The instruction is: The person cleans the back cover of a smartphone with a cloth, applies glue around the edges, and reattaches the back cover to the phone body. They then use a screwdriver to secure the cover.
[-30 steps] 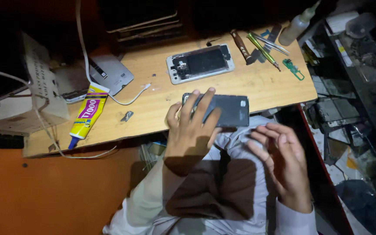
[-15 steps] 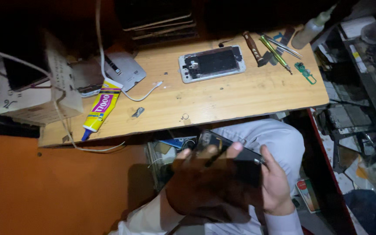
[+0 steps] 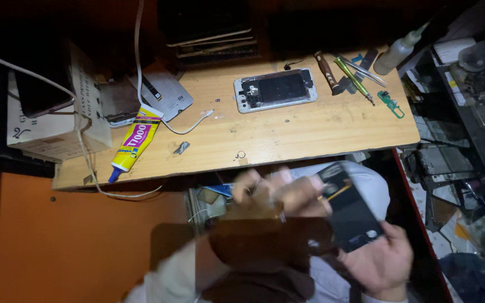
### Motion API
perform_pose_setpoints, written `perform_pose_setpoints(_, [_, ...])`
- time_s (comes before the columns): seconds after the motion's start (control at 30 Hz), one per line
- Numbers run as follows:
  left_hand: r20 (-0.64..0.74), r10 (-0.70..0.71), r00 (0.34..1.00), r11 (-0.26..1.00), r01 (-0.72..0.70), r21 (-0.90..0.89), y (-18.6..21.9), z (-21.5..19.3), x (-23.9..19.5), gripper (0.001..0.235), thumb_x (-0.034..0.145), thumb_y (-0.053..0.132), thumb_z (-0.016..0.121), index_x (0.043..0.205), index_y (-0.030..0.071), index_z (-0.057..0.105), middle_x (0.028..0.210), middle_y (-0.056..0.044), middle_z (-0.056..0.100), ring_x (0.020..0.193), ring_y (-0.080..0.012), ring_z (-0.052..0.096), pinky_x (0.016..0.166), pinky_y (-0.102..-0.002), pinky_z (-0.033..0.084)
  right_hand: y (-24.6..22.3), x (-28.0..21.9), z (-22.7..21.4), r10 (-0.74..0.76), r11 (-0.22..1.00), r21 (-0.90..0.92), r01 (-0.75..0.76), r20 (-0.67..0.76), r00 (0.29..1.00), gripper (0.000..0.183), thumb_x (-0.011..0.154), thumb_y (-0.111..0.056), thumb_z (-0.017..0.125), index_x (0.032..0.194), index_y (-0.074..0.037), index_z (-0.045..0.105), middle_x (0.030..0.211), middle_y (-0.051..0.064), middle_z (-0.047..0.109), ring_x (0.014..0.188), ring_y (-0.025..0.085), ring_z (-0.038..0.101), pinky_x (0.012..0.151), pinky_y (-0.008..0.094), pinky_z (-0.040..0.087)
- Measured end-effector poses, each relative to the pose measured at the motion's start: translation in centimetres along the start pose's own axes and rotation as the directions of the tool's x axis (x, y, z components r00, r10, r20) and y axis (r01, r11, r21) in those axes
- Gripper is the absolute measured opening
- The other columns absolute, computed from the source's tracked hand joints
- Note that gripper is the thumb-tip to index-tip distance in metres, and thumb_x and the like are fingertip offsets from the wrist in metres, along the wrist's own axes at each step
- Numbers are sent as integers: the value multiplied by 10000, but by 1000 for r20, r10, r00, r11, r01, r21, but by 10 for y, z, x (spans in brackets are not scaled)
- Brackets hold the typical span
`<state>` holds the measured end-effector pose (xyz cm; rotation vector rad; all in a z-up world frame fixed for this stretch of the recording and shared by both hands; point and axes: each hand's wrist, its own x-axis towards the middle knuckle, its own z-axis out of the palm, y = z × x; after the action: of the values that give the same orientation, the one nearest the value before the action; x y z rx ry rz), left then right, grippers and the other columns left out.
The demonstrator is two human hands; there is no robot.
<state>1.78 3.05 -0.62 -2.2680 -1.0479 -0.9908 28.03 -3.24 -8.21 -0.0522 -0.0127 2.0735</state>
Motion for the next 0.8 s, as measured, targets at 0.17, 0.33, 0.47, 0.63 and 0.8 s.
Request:
perform_pose_setpoints(0.17, [394,-232,889,924,328,-195,-110,9,21,669,927,497,703,1470,154,516,1453,-95,583,1393,-281,493,1122,-533,258,-18,-18,4,-227,910,-379,169,-115,967,970,888,-332,627,1668,65,210,1623,394,303,1472,539,343,1100,693,307])
perform_pose_setpoints(0.33, [561,-122,819,913,314,-261,-174,36,60,868,796,527,803,1433,32,483,1365,-190,569,1281,-350,484,1050,-537,250,-21,-23,19,-327,829,-520,205,-153,933,1074,816,-328,676,1678,83,187,1618,477,249,1445,574,343,1119,717,261])
perform_pose_setpoints(0.47, [660,-116,743,893,369,-259,-180,41,65,800,798,475,806,1450,117,512,1327,-135,605,1285,-311,503,1083,-486,246,-23,-15,36,-302,765,-613,198,-70,951,1061,809,-311,710,1669,52,208,1601,436,285,1456,537,344,1165,706,240])
perform_pose_setpoints(0.63, [559,-11,829,862,291,-414,-180,43,61,775,773,411,848,1422,130,531,1398,-111,602,1349,-283,490,1040,-469,212,-46,16,69,-271,527,-834,162,15,962,804,845,-310,768,1456,21,363,1555,406,382,1474,524,412,1221,721,283])
perform_pose_setpoints(0.8, [599,30,801,796,343,-499,-173,46,55,821,733,414,852,1438,159,517,1362,-74,632,1314,-225,526,1062,-446,221,-88,81,98,8,295,-955,33,37,999,694,884,-328,691,1403,63,446,1421,406,500,1420,485,518,1219,636,360])
